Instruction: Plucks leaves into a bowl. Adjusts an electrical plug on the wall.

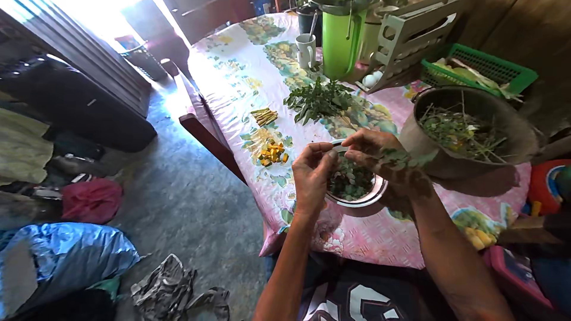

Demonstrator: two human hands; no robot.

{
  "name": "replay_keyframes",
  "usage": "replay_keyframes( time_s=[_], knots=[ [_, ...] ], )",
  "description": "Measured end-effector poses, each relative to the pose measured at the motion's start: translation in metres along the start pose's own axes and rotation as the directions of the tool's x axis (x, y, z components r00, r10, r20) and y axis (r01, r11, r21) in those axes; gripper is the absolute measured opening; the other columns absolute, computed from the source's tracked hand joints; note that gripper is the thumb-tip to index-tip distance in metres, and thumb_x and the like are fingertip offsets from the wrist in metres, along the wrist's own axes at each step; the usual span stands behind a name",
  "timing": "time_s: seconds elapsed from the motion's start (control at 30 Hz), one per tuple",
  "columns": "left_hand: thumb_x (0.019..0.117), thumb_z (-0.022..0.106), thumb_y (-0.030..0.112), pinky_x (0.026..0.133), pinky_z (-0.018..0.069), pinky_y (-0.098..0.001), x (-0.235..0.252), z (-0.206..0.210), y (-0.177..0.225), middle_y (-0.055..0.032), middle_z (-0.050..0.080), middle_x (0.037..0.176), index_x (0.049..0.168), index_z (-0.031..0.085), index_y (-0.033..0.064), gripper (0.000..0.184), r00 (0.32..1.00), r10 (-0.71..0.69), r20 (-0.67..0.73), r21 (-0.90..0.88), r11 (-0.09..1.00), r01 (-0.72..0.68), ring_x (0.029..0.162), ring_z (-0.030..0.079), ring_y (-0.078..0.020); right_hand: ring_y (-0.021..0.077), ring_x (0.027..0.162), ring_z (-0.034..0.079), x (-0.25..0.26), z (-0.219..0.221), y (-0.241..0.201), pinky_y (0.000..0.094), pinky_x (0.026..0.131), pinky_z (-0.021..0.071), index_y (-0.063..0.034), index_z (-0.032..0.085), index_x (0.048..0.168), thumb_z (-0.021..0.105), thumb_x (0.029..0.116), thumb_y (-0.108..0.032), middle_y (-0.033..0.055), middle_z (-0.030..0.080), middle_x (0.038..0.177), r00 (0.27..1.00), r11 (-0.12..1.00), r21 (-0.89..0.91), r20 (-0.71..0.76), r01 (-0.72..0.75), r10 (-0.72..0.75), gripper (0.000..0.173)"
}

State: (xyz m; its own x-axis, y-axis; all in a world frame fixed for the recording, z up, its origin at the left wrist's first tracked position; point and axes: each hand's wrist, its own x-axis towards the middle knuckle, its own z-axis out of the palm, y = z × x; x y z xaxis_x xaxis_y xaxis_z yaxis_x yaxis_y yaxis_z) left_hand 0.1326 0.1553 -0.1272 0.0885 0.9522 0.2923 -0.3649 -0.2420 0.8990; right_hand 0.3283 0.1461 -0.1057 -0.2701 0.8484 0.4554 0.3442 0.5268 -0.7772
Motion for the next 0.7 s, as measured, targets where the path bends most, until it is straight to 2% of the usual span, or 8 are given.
replay_keyframes(
  time_s=[0.13,0.27,0.33,0.47,0.53,0.6,0.67,0.7],
  knots=[
    [0.0986,0.064,0.004,0.07,0.0605,-0.0307,0.0,0.003,-0.001,-0.01,0.069,0.094,0.114,0.067,0.0044,0.016,1.0,-0.01,0.005,-0.028,1.0,0.01,0.076,0.068,-0.0157,0.0063,0.065,0.057,0.002,0.006,0.018,0.0178,0.056,0.0508,-0.0021,0.067,0.108,0.068,0.0945,-0.005,0.0038,0.063,0.085,0.991,0.987,0.094,0.003,0.129,-0.13,0.014],
    [0.0992,0.063,0.004,0.071,0.0597,-0.0297,-0.002,0.007,0.0,-0.0092,0.067,0.094,0.114,0.066,0.0048,0.016,0.998,-0.011,0.056,-0.017,1.0,0.012,0.076,0.067,-0.0147,0.0043,0.057,0.051,0.01,0.011,-0.019,0.0153,0.052,0.0434,-0.0006,0.064,0.094,0.066,0.091,0.001,0.0028,0.058,0.073,0.997,0.994,-0.084,-0.037,0.063,-0.066,0.004],
    [0.1004,0.06,0.004,0.07,0.0595,-0.0297,-0.003,0.009,0.001,-0.0094,0.067,0.093,0.114,0.065,0.0041,0.015,0.995,0.004,0.099,-0.008,1.0,-0.003,0.076,0.066,-0.0151,0.0046,0.056,0.049,0.006,0.006,-0.015,0.0164,0.05,0.0422,-0.0037,0.063,0.093,0.064,0.0924,-0.004,0.0015,0.056,0.072,0.996,0.99,-0.116,-0.032,0.075,-0.079,0.001],
    [0.1014,0.056,0.002,0.074,0.0625,-0.0346,-0.003,0.005,0.003,-0.0103,0.067,0.098,0.118,0.064,0.0017,0.018,0.986,0.061,0.154,0.143,0.986,-0.083,0.079,0.069,-0.0181,0.0031,0.054,0.05,-0.017,-0.049,-0.024,0.0183,0.05,0.0449,-0.0057,0.063,0.1,0.057,0.1031,-0.022,-0.0004,0.057,0.073,0.987,0.958,-0.284,-0.156,-0.024,-0.022,0.018],
    [0.1008,0.057,0.003,0.081,0.0623,-0.0347,-0.001,-0.005,0.002,-0.0099,0.07,0.11,0.12,0.065,0.0022,0.021,0.977,0.081,0.195,0.371,0.917,-0.15,0.091,0.071,-0.0168,0.0081,0.064,0.057,-0.017,-0.099,-0.036,0.0295,0.059,0.0516,-0.005,0.065,0.11,0.055,0.102,-0.028,0.0037,0.062,0.083,0.973,0.839,-0.514,-0.217,-0.178,0.074,0.027],
    [0.1007,0.059,0.007,0.086,0.0615,-0.0375,0.001,-0.007,-0.002,-0.0074,0.07,0.119,0.121,0.069,0.007,0.022,0.976,0.044,0.215,0.57,0.806,-0.162,0.1,0.071,-0.0158,0.0284,0.077,0.062,-0.022,-0.144,-0.03,0.0537,0.07,0.0512,-0.0025,0.064,0.111,0.061,0.099,-0.028,0.0175,0.065,0.094,0.926,0.7,-0.608,-0.286,-0.373,0.245,0.028],
    [0.101,0.06,0.012,0.09,0.0598,-0.0405,-0.001,-0.003,-0.004,-0.0055,0.069,0.121,0.121,0.07,0.0105,0.022,0.977,0.045,0.211,0.647,0.742,-0.174,0.106,0.069,-0.016,0.0474,0.107,0.061,-0.02,-0.166,-0.027,0.0706,0.09,0.0452,0.003,0.064,0.119,0.076,0.0928,-0.029,0.0309,0.064,0.113,0.77,0.482,-0.61,-0.407,-0.629,0.492,0.043],
    [0.101,0.06,0.013,0.092,0.0589,-0.0409,-0.002,0.0,-0.004,-0.0051,0.069,0.121,0.12,0.07,0.0106,0.022,0.974,0.06,0.217,0.649,0.736,-0.19,0.108,0.068,-0.016,0.0545,0.114,0.058,-0.012,-0.168,-0.031,0.0765,0.094,0.0414,0.0065,0.062,0.125,0.081,0.0893,-0.027,0.0364,0.06,0.119,0.69,0.378,-0.609,-0.426,-0.697,0.585,0.053]
  ],
)
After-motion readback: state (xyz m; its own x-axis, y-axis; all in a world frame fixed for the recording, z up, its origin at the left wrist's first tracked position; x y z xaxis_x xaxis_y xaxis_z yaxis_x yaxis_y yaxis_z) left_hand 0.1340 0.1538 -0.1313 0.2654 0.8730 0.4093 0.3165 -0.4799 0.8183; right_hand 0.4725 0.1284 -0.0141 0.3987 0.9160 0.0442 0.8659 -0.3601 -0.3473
